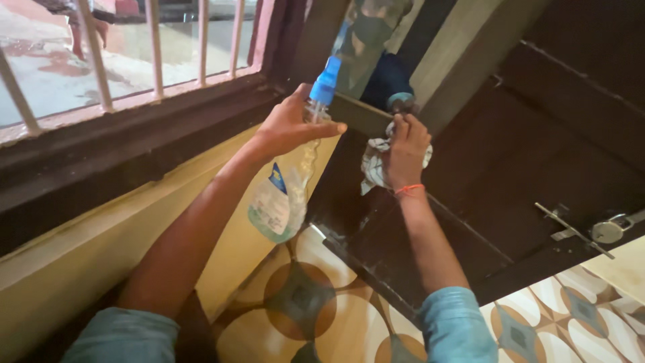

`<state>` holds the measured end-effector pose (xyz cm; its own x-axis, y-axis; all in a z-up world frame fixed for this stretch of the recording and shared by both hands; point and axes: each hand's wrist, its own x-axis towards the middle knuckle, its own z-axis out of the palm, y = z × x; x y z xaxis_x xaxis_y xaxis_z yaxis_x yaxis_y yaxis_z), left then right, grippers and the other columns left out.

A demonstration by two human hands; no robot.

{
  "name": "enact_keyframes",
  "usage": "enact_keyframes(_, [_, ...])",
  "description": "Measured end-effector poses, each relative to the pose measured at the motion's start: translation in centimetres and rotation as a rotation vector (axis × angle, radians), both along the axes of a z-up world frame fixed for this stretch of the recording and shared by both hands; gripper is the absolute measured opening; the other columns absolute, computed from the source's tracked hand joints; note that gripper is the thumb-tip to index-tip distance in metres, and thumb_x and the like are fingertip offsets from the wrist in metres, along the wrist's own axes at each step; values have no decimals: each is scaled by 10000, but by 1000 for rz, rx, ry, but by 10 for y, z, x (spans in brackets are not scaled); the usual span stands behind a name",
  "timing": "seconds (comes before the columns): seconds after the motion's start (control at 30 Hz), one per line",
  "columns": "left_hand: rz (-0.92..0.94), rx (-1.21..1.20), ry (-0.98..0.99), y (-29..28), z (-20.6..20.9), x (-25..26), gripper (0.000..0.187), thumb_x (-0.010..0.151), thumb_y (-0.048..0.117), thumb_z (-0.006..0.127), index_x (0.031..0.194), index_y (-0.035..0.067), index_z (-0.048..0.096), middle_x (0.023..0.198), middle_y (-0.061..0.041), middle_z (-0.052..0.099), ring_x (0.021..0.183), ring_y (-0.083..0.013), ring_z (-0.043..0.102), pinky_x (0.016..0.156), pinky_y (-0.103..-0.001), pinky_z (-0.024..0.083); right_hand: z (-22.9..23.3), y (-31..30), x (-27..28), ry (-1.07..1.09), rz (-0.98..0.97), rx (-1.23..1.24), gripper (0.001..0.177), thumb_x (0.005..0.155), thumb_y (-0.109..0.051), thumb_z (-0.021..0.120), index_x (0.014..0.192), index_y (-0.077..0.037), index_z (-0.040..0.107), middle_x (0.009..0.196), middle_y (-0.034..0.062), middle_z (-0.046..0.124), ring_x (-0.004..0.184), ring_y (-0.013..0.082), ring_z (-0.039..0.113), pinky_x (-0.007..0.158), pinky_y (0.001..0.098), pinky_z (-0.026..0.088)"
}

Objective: The person sprays a cleaning solution onto a mirror and wipes the surface with a cloth. They repeatedly spray and wipe the same area of the mirror throughout the video.

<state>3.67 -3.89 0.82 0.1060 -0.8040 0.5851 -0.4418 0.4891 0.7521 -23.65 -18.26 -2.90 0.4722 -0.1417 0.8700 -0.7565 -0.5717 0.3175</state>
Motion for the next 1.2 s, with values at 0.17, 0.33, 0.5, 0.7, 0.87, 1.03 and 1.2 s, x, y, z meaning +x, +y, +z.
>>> enact_keyframes(0.17, [-44, -27, 48, 3, 0, 0, 1011, 645, 657, 850, 1338, -7, 532, 1046, -150, 743, 991, -225, 747, 912, -360, 558, 15, 23, 12, -153, 179, 200, 538, 774, -58, 789, 1270, -53, 582, 1247, 170, 572, 1178, 391, 533, 1004, 446, 434])
enact_keyframes(0.33, [-85, -95, 104, 17, 8, -3, 919, 704, 588, 870, 1347, 26, 529, 1116, -135, 726, 1032, -222, 719, 922, -369, 556, 38, 28, 66, -271, 380, 176, 524, 787, -7, 816, 1257, -57, 591, 1200, 144, 572, 1193, 382, 532, 1036, 452, 423])
enact_keyframes(0.5, [-26, -163, 52, 31, 20, 4, 839, 722, 513, 873, 1336, 47, 542, 1115, -112, 729, 1025, -196, 719, 905, -361, 563, 69, 15, 129, -247, 309, -92, 487, 718, -64, 783, 1173, -58, 609, 1224, 131, 583, 1173, 356, 546, 1007, 485, 391])
enact_keyframes(0.7, [-23, -101, 117, 26, 18, 20, 806, 723, 514, 875, 1300, 52, 553, 1083, -113, 736, 977, -196, 730, 854, -361, 586, 18, -1, 139, -159, 95, -324, 360, 847, -141, 773, 1188, -131, 657, 1178, 74, 593, 1120, 280, 585, 993, 458, 399])
enact_keyframes(0.87, [-34, -102, 95, 20, 9, 12, 891, 697, 542, 880, 1342, 36, 532, 1060, -129, 744, 954, -202, 740, 856, -379, 592, 11, -11, 126, -122, 309, -68, 385, 871, -143, 765, 1201, -40, 594, 1050, 119, 592, 985, 336, 586, 877, 493, 416])
enact_keyframes(1.03, [-61, -80, 83, 17, 10, 11, 1042, 666, 620, 848, 1421, 16, 457, 1092, -148, 733, 980, -238, 742, 870, -391, 582, 66, -18, 98, -144, 321, -115, 271, 935, -8, 705, 1157, -41, 554, 1127, 170, 558, 1094, 363, 581, 958, 460, 469])
enact_keyframes(1.2, [-35, -64, 91, 22, 12, 15, 993, 671, 641, 845, 1382, 34, 511, 1106, -141, 729, 1025, -235, 727, 925, -375, 547, 145, -38, 81, -365, 72, -494, 233, 917, -184, 853, 1036, -131, 660, 1066, 65, 603, 1020, 277, 599, 874, 437, 446])
